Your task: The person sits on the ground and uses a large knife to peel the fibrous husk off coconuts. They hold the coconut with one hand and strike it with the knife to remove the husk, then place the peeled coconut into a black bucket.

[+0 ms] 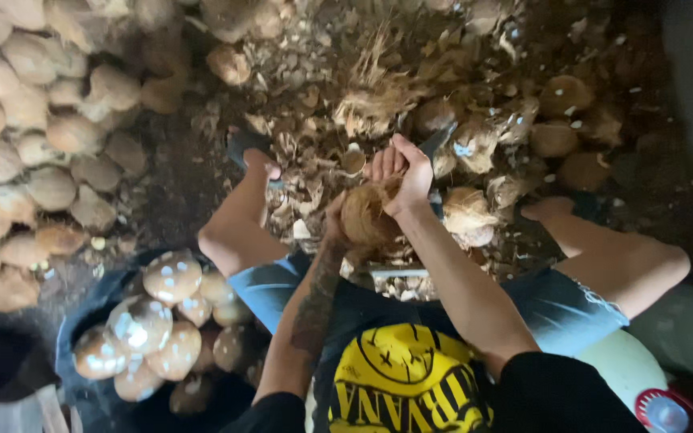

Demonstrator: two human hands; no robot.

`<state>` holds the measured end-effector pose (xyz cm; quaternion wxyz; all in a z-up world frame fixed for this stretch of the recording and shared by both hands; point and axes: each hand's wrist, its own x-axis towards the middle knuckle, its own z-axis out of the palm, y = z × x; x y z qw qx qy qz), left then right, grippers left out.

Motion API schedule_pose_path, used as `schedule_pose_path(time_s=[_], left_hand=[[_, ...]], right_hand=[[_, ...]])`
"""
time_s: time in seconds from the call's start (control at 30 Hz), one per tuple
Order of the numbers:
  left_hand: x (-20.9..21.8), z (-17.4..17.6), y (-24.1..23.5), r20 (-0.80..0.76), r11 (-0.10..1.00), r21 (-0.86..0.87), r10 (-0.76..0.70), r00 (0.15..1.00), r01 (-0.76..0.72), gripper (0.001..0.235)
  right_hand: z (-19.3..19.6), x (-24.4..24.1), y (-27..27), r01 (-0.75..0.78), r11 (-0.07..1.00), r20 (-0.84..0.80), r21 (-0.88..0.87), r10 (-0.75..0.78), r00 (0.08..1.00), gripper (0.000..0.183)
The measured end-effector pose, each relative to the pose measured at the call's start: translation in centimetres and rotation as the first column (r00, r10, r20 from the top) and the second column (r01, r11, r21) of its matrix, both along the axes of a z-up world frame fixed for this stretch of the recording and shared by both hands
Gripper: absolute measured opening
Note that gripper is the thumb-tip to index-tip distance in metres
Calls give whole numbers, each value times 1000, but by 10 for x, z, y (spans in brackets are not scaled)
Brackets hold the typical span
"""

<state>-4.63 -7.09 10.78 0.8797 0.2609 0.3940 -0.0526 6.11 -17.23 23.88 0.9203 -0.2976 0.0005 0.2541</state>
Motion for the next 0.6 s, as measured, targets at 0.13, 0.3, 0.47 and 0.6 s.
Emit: schedule_pose_path(time_s=[0.13,0.3,0.47,0.6], left_hand=[[-8,-8,19,224,993,-85,-64,973,85,77],[-20,-5,8,308,957,-263,200,930,-119,54],[-30,-33,26,494,959,-259,235,837,-116,68],[-10,-34,14,-103,923,-185,323,941,-338,67]], right_hand=[[29,3,-4,-36,996,-207,86,53,977,57],[88,47,-17,34,986,-341,-166,-89,936,38],[86,144,-41,553,810,110,-196,-542,833,39],[-11,192,1,490,805,-207,-335,-570,795,13]])
